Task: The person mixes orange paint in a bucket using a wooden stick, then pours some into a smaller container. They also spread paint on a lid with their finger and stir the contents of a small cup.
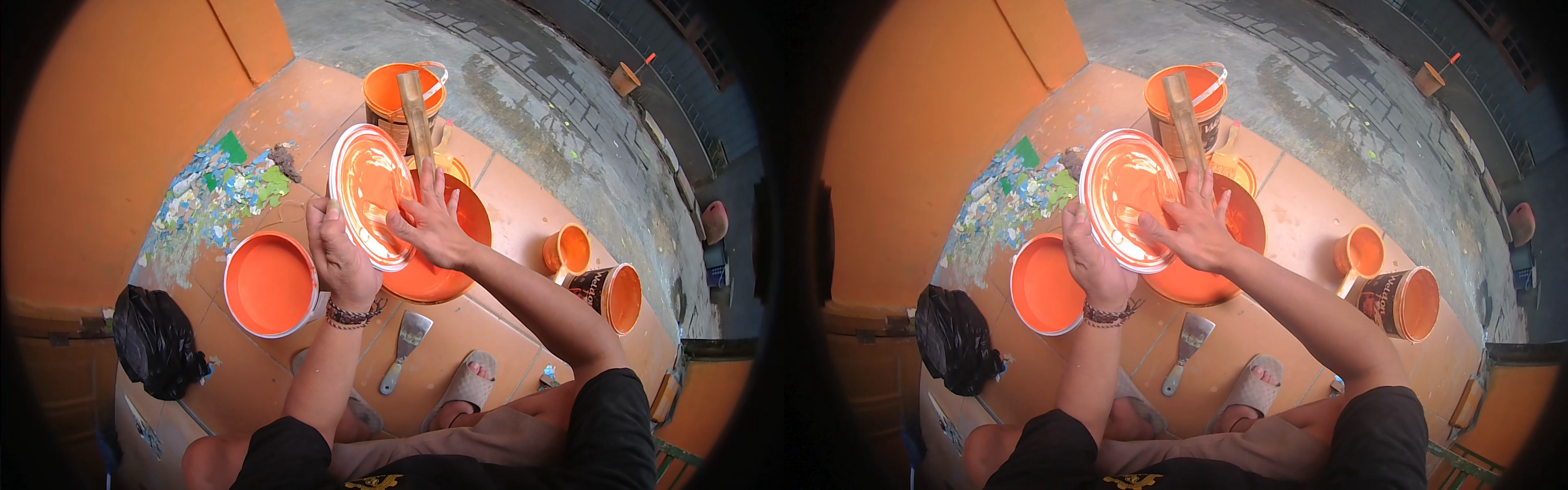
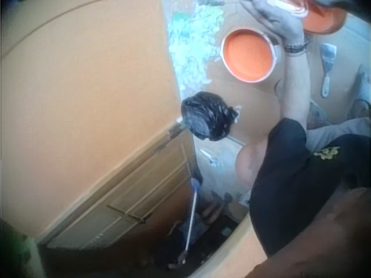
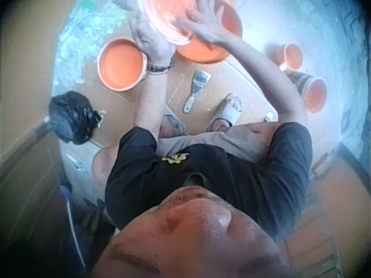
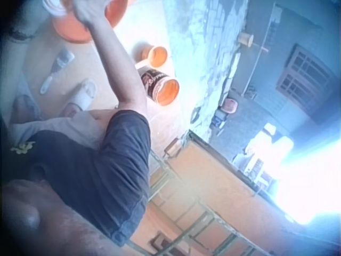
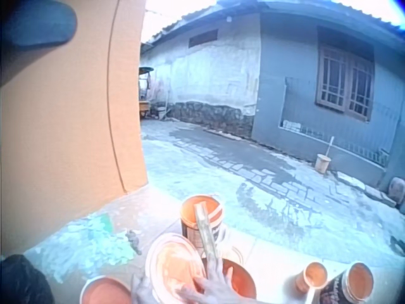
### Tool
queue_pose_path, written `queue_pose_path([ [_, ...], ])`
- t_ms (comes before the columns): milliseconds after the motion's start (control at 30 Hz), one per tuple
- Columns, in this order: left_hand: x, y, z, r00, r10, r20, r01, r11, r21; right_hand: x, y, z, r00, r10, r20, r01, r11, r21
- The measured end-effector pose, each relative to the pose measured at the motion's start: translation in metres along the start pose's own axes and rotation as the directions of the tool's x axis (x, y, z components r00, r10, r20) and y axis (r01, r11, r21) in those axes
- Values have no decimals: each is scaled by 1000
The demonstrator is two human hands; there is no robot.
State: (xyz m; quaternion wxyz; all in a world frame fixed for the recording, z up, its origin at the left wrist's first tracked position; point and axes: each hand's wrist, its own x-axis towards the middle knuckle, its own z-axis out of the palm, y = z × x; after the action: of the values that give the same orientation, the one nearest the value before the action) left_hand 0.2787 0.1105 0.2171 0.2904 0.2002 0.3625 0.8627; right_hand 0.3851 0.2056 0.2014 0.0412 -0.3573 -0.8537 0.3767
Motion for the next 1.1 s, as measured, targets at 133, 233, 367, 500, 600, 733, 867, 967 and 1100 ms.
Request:
queue_pose_path([
  [133, 3, -2, -4, 1000, -14, 13, 14, 1000, 5, 1, -4, -4, 1000, -24, -9, 24, 999, -26],
  [233, 5, -3, -6, 998, -53, 30, 52, 999, 12, 3, -6, -7, 996, -88, -26, 86, 994, -67],
  [367, 7, 4, -5, 992, -120, 37, 120, 993, -3, 5, -5, -7, 982, -178, -57, 169, 976, -134],
  [500, 12, 10, -8, 982, -180, 59, 175, 980, 93, 4, -7, -13, 968, -242, -61, 222, 948, -230],
  [600, 18, 20, 1, 968, -244, 57, 247, 968, -46, 4, -7, -17, 951, -304, -58, 272, 911, -311],
  [733, 28, 19, -8, 930, -347, 118, 358, 929, -91, 6, -7, -19, 897, -431, -98, 367, 849, -381],
  [867, 34, 19, -9, 876, -463, 137, 478, 872, -109, 6, -6, -23, 853, -516, -84, 421, 772, -476],
  [967, 39, 18, -13, 822, -544, 166, 564, 817, -119, 4, -7, -27, 845, -534, -34, 456, 752, -475],
  [1100, 44, 7, -27, 776, -594, 213, 622, 776, -105, 2, -13, -34, 820, -571, 43, 513, 699, -498],
])
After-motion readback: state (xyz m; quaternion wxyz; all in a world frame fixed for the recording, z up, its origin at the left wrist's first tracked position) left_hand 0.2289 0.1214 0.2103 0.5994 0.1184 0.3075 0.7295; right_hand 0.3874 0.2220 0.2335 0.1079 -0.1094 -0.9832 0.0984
